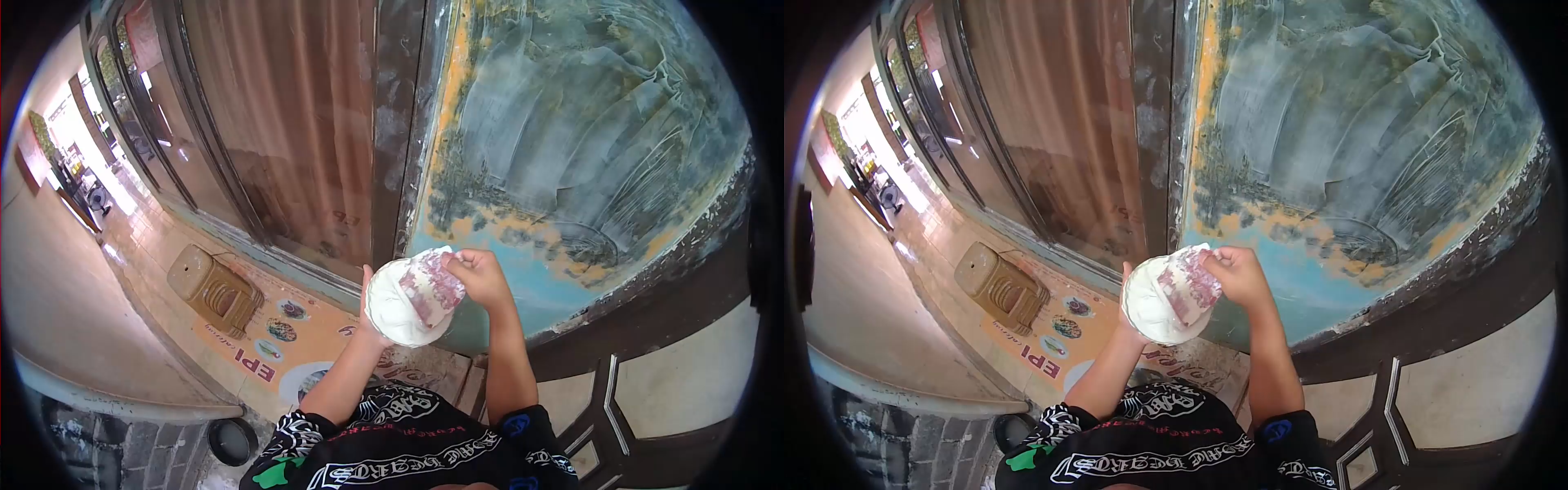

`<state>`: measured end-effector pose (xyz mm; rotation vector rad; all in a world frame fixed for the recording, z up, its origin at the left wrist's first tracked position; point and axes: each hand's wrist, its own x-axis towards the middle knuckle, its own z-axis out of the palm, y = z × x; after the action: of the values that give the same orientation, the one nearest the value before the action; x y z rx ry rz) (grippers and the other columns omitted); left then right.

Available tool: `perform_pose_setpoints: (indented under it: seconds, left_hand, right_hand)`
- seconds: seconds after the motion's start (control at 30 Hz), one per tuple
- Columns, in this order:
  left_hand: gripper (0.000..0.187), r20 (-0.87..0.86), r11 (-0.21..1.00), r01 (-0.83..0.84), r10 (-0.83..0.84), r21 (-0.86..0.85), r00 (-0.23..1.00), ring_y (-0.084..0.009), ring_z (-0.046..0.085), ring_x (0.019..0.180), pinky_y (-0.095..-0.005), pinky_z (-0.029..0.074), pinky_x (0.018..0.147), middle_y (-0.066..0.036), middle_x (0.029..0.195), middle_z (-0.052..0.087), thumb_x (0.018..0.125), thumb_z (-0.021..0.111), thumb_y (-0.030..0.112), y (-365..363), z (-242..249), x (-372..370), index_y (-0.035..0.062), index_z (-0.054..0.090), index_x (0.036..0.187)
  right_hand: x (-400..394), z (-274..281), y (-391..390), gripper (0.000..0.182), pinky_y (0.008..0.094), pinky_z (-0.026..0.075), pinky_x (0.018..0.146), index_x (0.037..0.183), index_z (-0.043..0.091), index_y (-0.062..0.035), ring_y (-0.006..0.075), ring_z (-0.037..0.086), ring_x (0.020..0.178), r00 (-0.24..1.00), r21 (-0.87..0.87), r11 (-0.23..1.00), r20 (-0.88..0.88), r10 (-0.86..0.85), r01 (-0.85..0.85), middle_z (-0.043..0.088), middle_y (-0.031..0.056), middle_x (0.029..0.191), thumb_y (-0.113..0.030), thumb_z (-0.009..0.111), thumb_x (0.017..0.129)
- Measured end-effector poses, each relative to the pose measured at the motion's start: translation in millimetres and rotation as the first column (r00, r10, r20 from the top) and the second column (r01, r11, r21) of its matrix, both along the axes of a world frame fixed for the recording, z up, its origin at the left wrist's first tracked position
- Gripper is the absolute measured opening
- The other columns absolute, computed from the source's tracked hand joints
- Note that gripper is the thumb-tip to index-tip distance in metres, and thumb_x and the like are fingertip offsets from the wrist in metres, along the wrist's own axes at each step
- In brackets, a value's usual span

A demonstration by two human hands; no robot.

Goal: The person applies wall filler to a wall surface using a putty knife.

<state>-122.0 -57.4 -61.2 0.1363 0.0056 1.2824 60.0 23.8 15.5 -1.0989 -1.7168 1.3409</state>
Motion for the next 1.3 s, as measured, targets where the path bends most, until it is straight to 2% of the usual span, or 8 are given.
perform_pose_setpoints:
  seconds: [0.17,0.3,0.43,0.57,0.77,0.97,1.07,1.3]
  left_hand:
    - [0.090,0.055,0.998,0.045,-0.048,0.050,0.997,-0.0392,0.051,0.130,-0.0550,0.039,0.110,-0.021,0.145,0.049,0.092,0.036,0.074,1,-2,2,0.0023,0.042,0.146]
    - [0.090,0.055,1.000,0.017,-0.018,0.025,0.998,-0.0392,0.051,0.130,-0.0550,0.040,0.109,-0.021,0.146,0.048,0.092,0.037,0.074,1,0,-2,0.0026,0.040,0.147]
    - [0.090,0.042,0.999,0.025,-0.026,0.039,0.999,-0.0393,0.049,0.131,-0.0553,0.038,0.111,-0.020,0.147,0.047,0.092,0.037,0.074,4,0,-3,0.0027,0.040,0.147]
    - [0.091,0.050,1.000,0.005,-0.007,0.026,0.999,-0.0402,0.048,0.132,-0.0560,0.037,0.111,-0.021,0.148,0.046,0.092,0.038,0.073,6,4,-4,0.0028,0.037,0.149]
    - [0.087,0.012,0.998,0.024,-0.025,0.059,1.000,-0.0402,0.049,0.132,-0.0550,0.037,0.111,-0.021,0.147,0.047,0.095,0.033,0.071,6,8,-5,0.0026,0.038,0.148]
    - [0.084,0.073,0.999,0.054,-0.054,0.007,0.996,-0.0407,0.051,0.129,-0.0568,0.040,0.109,-0.021,0.145,0.048,0.095,0.034,0.071,6,-2,-1,0.0056,0.041,0.147]
    - [0.083,0.042,0.996,0.085,-0.086,0.029,0.995,-0.0406,0.051,0.129,-0.0572,0.040,0.109,-0.021,0.146,0.048,0.095,0.035,0.070,4,4,4,0.0069,0.040,0.148]
    - [0.080,0.016,0.998,0.052,-0.053,0.039,0.998,-0.0421,0.044,0.136,-0.0628,0.038,0.109,-0.018,0.151,0.041,0.094,0.037,0.070,8,-1,3,0.0150,0.034,0.152]
  right_hand:
    - [-4,4,1,0.028,0.0243,0.039,0.056,0.080,0.068,0.0020,0.0022,0.047,0.064,0.994,-0.058,0.998,-0.106,0.013,-0.019,0.061,-0.0049,0.068,-0.023,0.070,0.093]
    - [-5,10,6,0.023,0.0223,0.042,0.058,0.085,0.071,0.0022,0.0023,0.054,0.065,0.992,0.033,0.998,0.121,0.041,-0.045,0.067,-0.0024,0.074,-0.019,0.069,0.094]
    - [-7,7,12,0.025,0.0226,0.042,0.059,0.086,0.071,0.0033,0.0016,0.051,0.066,0.993,-0.011,0.999,-0.106,0.048,-0.050,0.066,-0.0035,0.074,-0.020,0.070,0.094]
    - [-5,19,12,0.022,0.0222,0.043,0.062,0.088,0.071,0.0011,0.0020,0.053,0.067,0.990,-0.003,0.994,0.088,0.110,-0.111,0.066,-0.0044,0.076,-0.019,0.068,0.095]
    - [3,18,29,0.021,0.0222,0.046,0.064,0.093,0.072,-0.0004,0.0022,0.057,0.071,0.979,-0.030,0.985,-0.118,0.168,-0.173,0.069,-0.0031,0.082,-0.020,0.066,0.096]
    - [-13,22,40,0.031,0.0239,0.046,0.064,0.097,0.070,0.0027,0.0034,0.055,0.072,0.937,0.063,0.937,0.079,0.340,-0.345,0.067,-0.0025,0.080,-0.027,0.062,0.099]
    - [-23,34,41,0.034,0.0280,0.048,0.068,0.098,0.068,0.0021,0.0062,0.054,0.074,0.861,0.112,0.902,0.368,0.352,-0.417,0.066,0.0005,0.078,-0.030,0.056,0.102]
    - [-38,27,31,0.034,0.0274,0.044,0.066,0.093,0.065,0.0019,0.0057,0.049,0.072,0.869,0.168,0.884,0.333,0.367,-0.437,0.060,-0.0021,0.074,-0.029,0.056,0.103]
